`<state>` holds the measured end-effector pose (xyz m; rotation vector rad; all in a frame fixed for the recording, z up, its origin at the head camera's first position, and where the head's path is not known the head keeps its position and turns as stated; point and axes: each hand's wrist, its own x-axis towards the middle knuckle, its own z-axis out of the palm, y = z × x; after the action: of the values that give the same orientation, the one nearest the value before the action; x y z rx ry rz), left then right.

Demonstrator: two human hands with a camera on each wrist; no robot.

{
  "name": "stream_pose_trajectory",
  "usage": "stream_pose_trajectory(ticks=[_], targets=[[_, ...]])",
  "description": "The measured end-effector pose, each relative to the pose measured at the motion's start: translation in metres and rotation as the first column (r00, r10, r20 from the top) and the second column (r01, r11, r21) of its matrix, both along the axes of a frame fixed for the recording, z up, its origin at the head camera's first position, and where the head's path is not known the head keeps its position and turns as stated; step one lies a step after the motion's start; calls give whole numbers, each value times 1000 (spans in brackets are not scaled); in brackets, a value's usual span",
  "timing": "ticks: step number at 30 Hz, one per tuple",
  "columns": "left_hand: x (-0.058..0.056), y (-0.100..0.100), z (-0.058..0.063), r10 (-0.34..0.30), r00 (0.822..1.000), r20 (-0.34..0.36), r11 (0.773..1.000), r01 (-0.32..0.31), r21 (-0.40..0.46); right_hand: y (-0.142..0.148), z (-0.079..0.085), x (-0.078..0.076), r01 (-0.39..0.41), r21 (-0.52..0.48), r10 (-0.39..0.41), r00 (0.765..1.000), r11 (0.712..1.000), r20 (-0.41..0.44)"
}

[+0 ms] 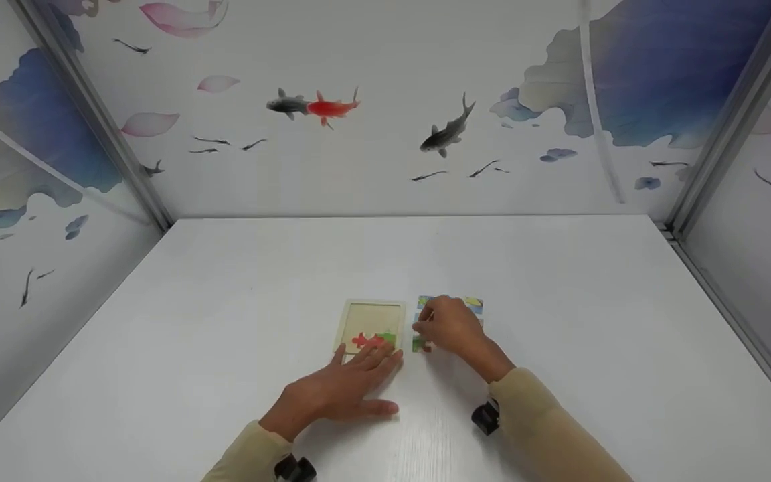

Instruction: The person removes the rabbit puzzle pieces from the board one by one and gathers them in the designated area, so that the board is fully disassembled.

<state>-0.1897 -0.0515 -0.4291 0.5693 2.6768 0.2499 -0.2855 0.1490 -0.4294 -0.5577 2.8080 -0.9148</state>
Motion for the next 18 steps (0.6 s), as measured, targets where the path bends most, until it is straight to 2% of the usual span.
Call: stream_pose_trajectory(ticks=[6, 12, 15, 18], targets=[[-5, 3, -1, -13, 1000, 13, 1000, 14, -26, -20, 5, -13, -100, -60, 101, 995, 993, 4], [-9, 2, -2, -8, 999, 42, 999, 9, -30, -40, 4, -22, -164, -64, 166, 986, 984, 18], [-9, 3, -2, -7, 999, 52, 1000, 8, -27, -48, 1, -26, -190, -62, 193, 980, 980, 45], [-8, 4, -2, -5, 998, 55, 999, 7, -35, -53, -5, -27, -182, -57, 187, 976, 982, 109]])
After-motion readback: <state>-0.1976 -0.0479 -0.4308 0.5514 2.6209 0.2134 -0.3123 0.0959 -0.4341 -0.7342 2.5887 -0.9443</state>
